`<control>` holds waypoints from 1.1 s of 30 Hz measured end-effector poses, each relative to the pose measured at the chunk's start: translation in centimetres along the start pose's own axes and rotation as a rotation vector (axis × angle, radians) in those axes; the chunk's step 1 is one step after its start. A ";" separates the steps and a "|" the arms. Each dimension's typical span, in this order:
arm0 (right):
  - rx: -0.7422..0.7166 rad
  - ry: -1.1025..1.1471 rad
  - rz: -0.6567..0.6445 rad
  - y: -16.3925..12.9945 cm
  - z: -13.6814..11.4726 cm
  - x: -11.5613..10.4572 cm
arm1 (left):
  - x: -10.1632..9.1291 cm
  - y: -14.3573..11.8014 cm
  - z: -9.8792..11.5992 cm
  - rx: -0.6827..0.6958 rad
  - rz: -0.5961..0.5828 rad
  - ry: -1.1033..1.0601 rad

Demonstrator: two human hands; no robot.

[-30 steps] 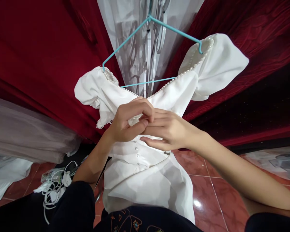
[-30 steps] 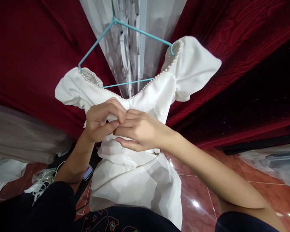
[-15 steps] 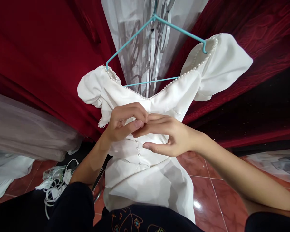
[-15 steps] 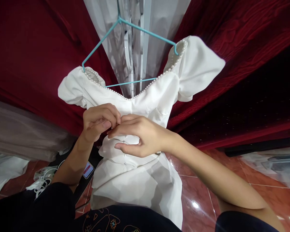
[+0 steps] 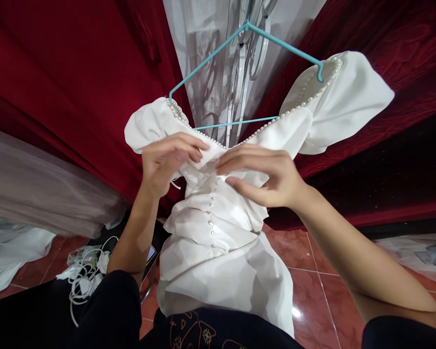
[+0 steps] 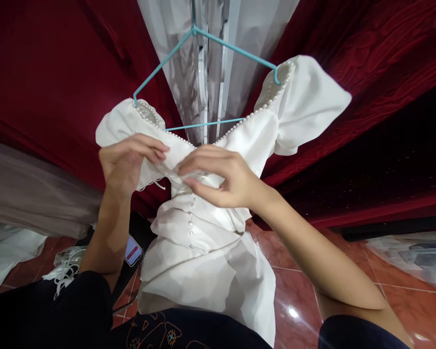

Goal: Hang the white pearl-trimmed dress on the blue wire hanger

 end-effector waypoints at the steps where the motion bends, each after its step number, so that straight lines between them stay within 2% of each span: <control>1: 0.021 -0.107 0.029 0.2 0.7 -0.6 | -1.0 0.4 0.2 0.034 0.077 0.079; 4: 0.160 -0.410 0.101 0.4 3.6 -1.6 | -3.2 1.8 -0.1 0.108 0.252 0.408; 6: 0.265 -0.504 0.121 0.0 5.8 -1.5 | -3.8 2.6 -1.8 0.045 0.289 0.621; 8: 0.338 -0.536 0.142 -0.5 7.2 -1.0 | -4.3 3.0 -4.1 -0.056 0.297 0.736; 10: 0.385 -0.553 0.176 -1.0 7.7 -0.6 | -4.6 3.2 -6.0 -0.112 0.295 0.759; 13: 0.442 -0.570 0.187 -1.2 7.6 -0.5 | -5.5 3.4 -7.0 -0.112 0.279 0.724; 16: 0.440 -0.579 0.188 -0.8 7.3 -0.8 | -7.9 3.1 -6.6 -0.111 0.349 0.702; 19: 0.417 -0.566 0.216 -0.3 7.4 -1.3 | -10.5 1.9 -5.5 -0.090 0.494 0.696; 21: 0.418 -0.566 0.232 -0.1 7.5 -1.4 | -11.7 0.1 -5.2 -0.177 0.602 0.691; 23: 0.440 -0.574 0.234 0.0 7.7 -1.4 | -12.3 -2.2 -5.8 -0.380 0.663 0.639; 24: 0.452 -0.571 0.234 0.0 7.8 -1.3 | -12.2 -3.5 -6.3 -0.501 0.666 0.594; 26: 0.472 -0.547 0.238 -0.1 7.9 -1.2 | -11.4 -5.7 -7.2 -0.711 0.592 0.502; 28: 0.490 -0.517 0.245 -0.1 8.1 -0.9 | -9.8 -6.7 -7.3 -0.785 0.454 0.474; 30: 0.507 -0.503 0.241 -0.2 8.3 -0.6 | -7.2 -5.9 -6.3 -0.648 0.257 0.498; 32: 0.515 -0.506 0.239 -0.2 8.3 -0.4 | -3.8 -4.0 -4.3 -0.348 0.088 0.506; 33: 0.514 -0.511 0.243 -0.2 8.2 -0.3 | -2.2 -3.1 -3.2 -0.187 0.040 0.502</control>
Point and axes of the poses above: each hand's wrist, its own y-axis towards the middle knuckle, its own x-axis out of the palm, z = x × y, the point moved 7 cm from there along y, towards the middle knuckle, and after that the axes turned 7 degrees about -y, right-handed, at the moved point
